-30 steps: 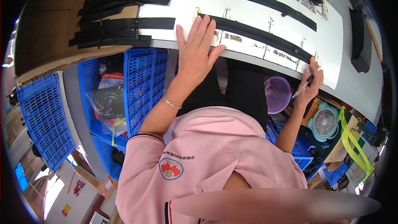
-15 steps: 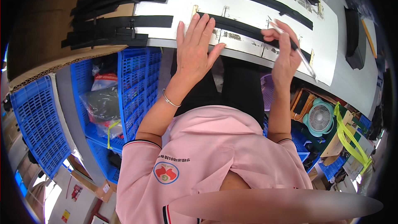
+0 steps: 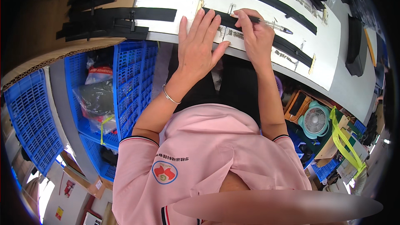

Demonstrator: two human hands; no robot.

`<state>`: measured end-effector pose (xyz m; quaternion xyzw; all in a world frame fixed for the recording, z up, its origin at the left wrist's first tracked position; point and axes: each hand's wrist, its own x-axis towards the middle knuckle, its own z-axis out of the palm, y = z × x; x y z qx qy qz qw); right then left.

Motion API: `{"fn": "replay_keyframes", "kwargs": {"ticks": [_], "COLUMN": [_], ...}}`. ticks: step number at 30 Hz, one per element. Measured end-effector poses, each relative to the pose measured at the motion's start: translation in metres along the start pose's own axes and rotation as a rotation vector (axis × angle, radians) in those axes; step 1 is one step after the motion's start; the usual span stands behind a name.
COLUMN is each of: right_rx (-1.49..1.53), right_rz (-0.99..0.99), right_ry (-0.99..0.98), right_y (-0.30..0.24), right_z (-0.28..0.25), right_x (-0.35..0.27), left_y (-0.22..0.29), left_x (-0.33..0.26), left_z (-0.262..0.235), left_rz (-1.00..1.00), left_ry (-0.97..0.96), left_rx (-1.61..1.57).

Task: Marking positions on black straps using a pen and a template on a workbench.

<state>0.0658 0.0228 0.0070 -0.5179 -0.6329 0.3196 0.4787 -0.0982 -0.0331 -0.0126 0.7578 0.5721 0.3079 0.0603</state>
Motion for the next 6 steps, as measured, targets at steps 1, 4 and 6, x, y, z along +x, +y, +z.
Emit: {"fn": "replay_keyframes", "kwargs": {"ticks": [1, 4, 6], "right_rx": [0.0, -0.011, -0.007], "right_rz": [0.001, 0.031, 0.037], "right_ry": [0.0, -0.021, -0.035], "right_y": [0.0004, 0.001, 0.0007], "right_z": [0.0001, -0.0001, 0.0], "right_x": [-0.0001, -0.0009, -0.0013], "left_y": [-0.0002, 0.0005, 0.0007], "left_x": [0.0, 0.0, -0.0002], "left_z": [0.0003, -0.0002, 0.0005], "left_rz": [0.0, -0.003, -0.004], "left_ry": [0.003, 0.002, -0.004], "left_rx": [0.0, -0.008, -0.012]}}
